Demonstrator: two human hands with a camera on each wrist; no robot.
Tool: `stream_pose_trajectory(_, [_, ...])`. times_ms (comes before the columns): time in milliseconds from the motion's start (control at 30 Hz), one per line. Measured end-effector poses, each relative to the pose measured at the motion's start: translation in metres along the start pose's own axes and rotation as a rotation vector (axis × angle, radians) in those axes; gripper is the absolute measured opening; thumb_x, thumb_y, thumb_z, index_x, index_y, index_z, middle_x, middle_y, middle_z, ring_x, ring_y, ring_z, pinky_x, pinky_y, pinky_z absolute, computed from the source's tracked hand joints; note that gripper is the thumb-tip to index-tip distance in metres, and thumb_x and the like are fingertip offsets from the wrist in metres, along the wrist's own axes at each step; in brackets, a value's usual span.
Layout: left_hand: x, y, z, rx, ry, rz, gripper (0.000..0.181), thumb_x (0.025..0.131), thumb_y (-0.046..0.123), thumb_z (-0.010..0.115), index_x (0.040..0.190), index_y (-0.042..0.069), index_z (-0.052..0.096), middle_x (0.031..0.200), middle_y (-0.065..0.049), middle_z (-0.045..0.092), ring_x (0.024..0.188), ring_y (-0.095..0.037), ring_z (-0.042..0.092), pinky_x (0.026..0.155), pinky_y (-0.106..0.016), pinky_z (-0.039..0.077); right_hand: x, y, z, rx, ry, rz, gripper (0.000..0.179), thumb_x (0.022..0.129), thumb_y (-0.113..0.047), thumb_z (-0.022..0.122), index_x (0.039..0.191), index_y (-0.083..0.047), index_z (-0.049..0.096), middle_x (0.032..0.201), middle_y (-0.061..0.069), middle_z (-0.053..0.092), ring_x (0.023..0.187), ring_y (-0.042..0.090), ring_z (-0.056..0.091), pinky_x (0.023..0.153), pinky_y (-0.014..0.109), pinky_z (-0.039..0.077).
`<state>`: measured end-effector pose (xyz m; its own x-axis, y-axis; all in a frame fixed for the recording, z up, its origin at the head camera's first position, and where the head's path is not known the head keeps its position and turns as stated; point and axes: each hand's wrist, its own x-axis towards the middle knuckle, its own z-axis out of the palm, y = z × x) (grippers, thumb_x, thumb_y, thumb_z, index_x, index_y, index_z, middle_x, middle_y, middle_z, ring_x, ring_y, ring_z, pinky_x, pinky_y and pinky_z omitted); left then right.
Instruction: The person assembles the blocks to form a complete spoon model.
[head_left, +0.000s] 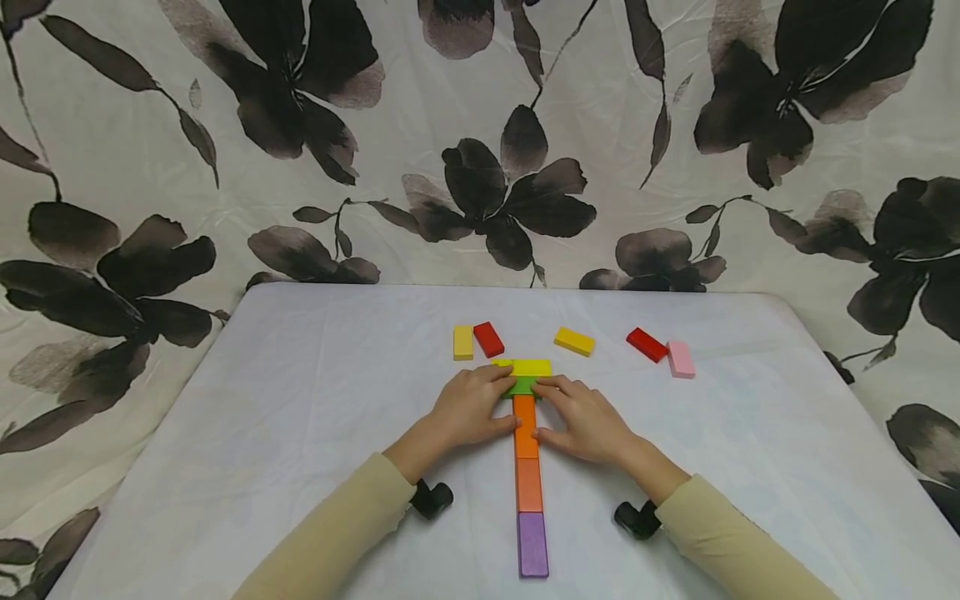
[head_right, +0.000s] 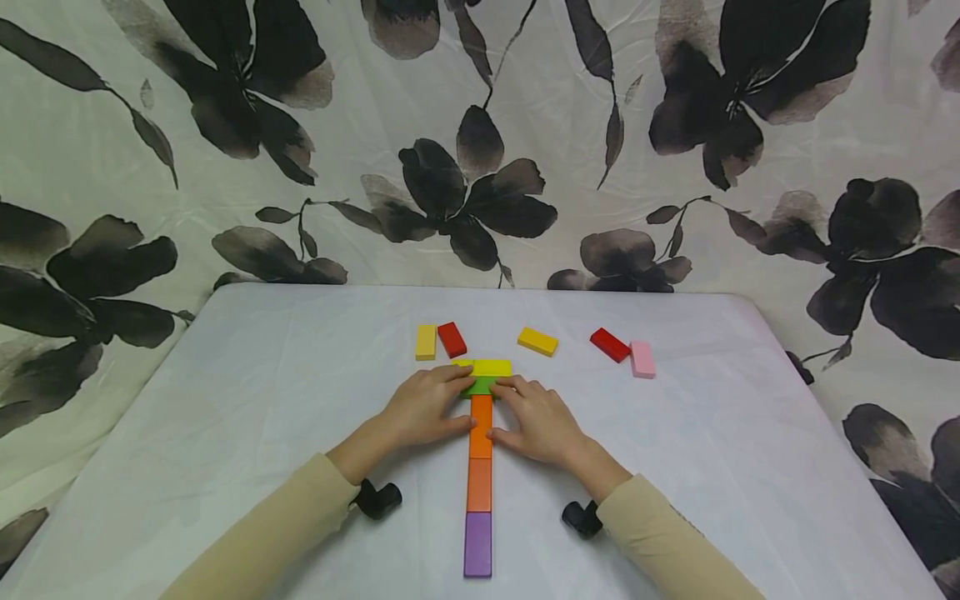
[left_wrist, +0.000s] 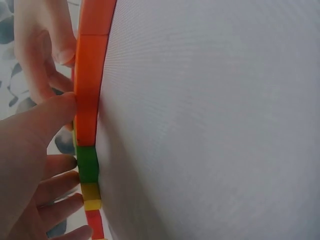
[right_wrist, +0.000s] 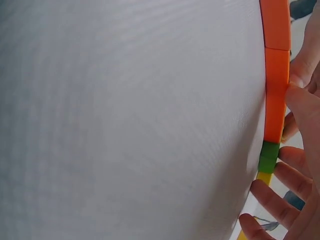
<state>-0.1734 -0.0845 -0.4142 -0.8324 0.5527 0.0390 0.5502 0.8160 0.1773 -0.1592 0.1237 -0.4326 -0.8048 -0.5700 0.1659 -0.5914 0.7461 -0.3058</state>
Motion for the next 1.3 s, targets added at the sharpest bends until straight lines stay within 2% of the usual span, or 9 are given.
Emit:
stream_pose_trajectory(233, [-0.001,0.0,0.001,-0.021,-0.01,-0.013,0.06,0.081,0.044,0.064,0.129,0.009,0.055,0.137,-0.005,0.048,0.126,-0.022,0.044,0.101,-0.042,0.039,0.0,0.002,-0.001,0.008,-0.013,0.008,0.057,0.08,-0.038,0.069,0.129,-0.012,0.054,0.131,0.006,0.051,0.115,0.024,0.051,0.09,0.045,0.046])
stream_pose_trajectory(400, [-0.002,-0.001,0.002,-0.032,0.001,-0.009,0.06,0.08,0.044,0.065,0.128,0.008,0.055,0.136,-0.006,0.049,0.125,-0.022,0.045,0.1,-0.041,0.04,0.004,0.007,-0.007,0.035,0.045,0.039,0.047,0.081,-0.029,0.07,0.123,-0.012,0.058,0.125,0.005,0.056,0.113,0.022,0.052,0.095,0.043,0.045])
stream_pose_trajectory(600, [-0.002,-0.002,0.002,-0.043,-0.001,-0.012,0.061,0.08,0.044,0.065,0.128,0.008,0.055,0.136,-0.006,0.048,0.125,-0.022,0.045,0.1,-0.04,0.04,0.015,0.021,-0.017,0.077,0.113,0.167,0.039,0.082,-0.021,0.069,0.119,-0.011,0.06,0.12,0.005,0.058,0.109,0.025,0.053,0.094,0.044,0.045])
stream_pose_trajectory(733, [-0.002,-0.002,0.002,-0.054,-0.003,-0.01,0.06,0.08,0.043,0.065,0.128,0.008,0.055,0.137,-0.006,0.048,0.125,-0.023,0.045,0.1,-0.041,0.041,0.024,0.035,-0.022,0.085,0.11,0.275,0.039,0.084,-0.022,0.067,0.121,-0.011,0.059,0.121,0.008,0.056,0.107,0.027,0.052,0.092,0.045,0.046])
stream_pose_trajectory(900, [-0.002,-0.002,0.004,-0.06,0.016,-0.005,0.059,0.08,0.042,0.065,0.127,0.007,0.056,0.136,-0.006,0.049,0.124,-0.023,0.045,0.099,-0.04,0.041,0.035,0.052,-0.024,0.091,0.096,0.364,0.042,0.085,-0.023,0.065,0.124,-0.01,0.056,0.123,0.012,0.053,0.106,0.029,0.052,0.091,0.045,0.046])
stream_pose_trajectory(1300, [-0.002,-0.002,0.006,-0.067,0.043,-0.009,0.058,0.08,0.042,0.065,0.126,0.008,0.057,0.134,-0.006,0.05,0.124,-0.023,0.046,0.098,-0.041,0.042,0.048,0.07,-0.024,0.12,0.042,0.457,0.047,0.086,-0.025,0.064,0.129,-0.008,0.053,0.127,0.017,0.05,0.108,0.031,0.05,0.095,0.046,0.043])
